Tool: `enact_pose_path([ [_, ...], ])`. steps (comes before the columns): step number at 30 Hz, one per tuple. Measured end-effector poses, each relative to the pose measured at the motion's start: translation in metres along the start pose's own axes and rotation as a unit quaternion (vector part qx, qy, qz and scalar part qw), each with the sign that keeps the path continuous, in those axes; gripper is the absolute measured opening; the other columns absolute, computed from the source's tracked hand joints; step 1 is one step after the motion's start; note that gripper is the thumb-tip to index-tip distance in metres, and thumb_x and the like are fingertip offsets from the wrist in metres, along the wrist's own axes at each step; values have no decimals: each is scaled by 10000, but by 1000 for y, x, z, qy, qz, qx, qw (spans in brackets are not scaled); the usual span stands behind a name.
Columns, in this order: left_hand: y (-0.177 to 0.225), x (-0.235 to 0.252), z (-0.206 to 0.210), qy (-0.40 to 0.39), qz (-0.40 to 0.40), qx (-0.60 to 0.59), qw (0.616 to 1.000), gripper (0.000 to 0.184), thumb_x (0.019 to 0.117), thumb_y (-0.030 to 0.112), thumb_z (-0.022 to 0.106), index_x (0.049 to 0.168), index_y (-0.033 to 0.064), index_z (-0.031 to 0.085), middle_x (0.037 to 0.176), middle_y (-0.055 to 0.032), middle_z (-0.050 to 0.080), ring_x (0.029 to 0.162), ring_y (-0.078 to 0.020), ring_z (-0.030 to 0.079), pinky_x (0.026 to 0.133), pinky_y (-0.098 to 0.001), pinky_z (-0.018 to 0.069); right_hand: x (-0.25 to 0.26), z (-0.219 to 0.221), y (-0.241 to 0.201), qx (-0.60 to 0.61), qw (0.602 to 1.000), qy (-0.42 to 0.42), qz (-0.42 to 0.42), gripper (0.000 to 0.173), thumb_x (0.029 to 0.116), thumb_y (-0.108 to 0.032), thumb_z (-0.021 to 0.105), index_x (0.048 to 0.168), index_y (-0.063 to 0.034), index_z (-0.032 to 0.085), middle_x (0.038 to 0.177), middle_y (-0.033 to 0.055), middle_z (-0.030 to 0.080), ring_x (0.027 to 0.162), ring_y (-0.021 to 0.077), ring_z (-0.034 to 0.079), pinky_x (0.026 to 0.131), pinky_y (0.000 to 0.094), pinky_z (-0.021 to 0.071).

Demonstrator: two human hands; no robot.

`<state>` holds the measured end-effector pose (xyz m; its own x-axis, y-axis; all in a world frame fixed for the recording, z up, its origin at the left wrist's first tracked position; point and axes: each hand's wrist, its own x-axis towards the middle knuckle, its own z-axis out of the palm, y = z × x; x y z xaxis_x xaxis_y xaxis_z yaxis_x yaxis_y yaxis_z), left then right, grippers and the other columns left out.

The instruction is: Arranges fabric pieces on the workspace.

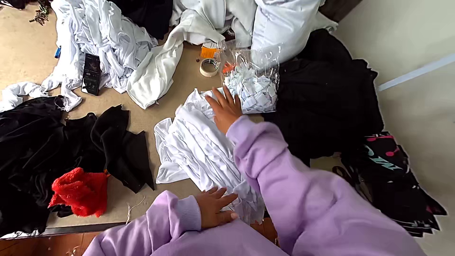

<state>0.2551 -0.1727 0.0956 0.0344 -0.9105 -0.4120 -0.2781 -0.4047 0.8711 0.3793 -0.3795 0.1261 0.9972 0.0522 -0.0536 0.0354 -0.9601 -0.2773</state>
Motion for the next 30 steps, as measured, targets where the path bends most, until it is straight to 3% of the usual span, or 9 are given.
enact_pose_path([
  [3,-70,-30,18,217,-73,-252,940,516,1054,220,502,1477,-69,442,1276,-269,641,1140,-348,666,965,-494,551,-68,54,33,87,986,-26,143,902,894,-535,726,1584,-70,377,1642,237,309,1518,531,187,1101,801,218],
  [6,-112,-38,8,435,-200,-481,735,556,1099,193,438,1580,26,214,1273,-273,585,1018,-369,675,797,-522,583,-130,107,77,130,955,-46,264,1208,772,-655,786,1620,-6,220,1641,297,252,1502,512,256,1148,721,257],
  [7,-115,-32,-2,468,-206,-494,703,573,1103,205,442,1596,70,184,1276,-268,580,1009,-368,678,785,-521,585,-148,120,82,134,952,-39,274,1261,729,-664,813,1615,7,218,1621,293,301,1484,482,319,1167,668,284],
  [10,-113,6,-42,501,-149,-426,738,834,1028,214,597,1638,63,49,1553,-307,365,1296,-414,548,995,-553,524,-177,121,59,118,952,-59,276,1409,566,-736,856,1616,-17,249,1611,275,339,1470,449,366,1180,616,313],
  [13,-115,65,-91,507,-145,-305,793,1155,873,431,773,1635,-3,22,1663,-337,110,1540,-463,193,1231,-598,237,-184,104,27,90,929,-179,310,1482,527,-735,880,1660,-136,136,1674,262,180,1519,463,246,1183,647,272],
  [22,-65,185,-147,408,-238,-78,878,1234,790,518,860,1620,-18,122,1567,-373,303,1435,-511,379,1162,-608,351,-185,105,23,93,875,-217,422,1348,661,-722,811,1644,-66,163,1686,249,135,1534,420,228,1170,594,305],
  [26,-83,135,-163,309,-196,-38,930,1027,948,442,727,1643,17,102,1574,-353,342,1421,-508,420,1159,-649,346,-189,102,26,109,880,-211,411,1394,625,-761,804,1655,-101,136,1701,230,91,1552,408,188,1195,596,263],
  [28,-96,84,-158,345,-155,3,926,827,984,328,706,1610,12,268,1434,-334,530,1250,-488,592,1059,-646,454,-197,99,27,125,890,-184,397,1412,607,-766,811,1660,-119,126,1702,228,91,1559,425,153,1214,645,181],
  [30,-114,22,-140,427,-123,92,891,663,975,245,699,1512,-42,437,1300,-322,626,1192,-501,611,1025,-661,461,-202,92,30,137,899,-167,382,1374,634,-753,805,1660,-128,139,1704,222,103,1567,427,121,1220,673,113],
])
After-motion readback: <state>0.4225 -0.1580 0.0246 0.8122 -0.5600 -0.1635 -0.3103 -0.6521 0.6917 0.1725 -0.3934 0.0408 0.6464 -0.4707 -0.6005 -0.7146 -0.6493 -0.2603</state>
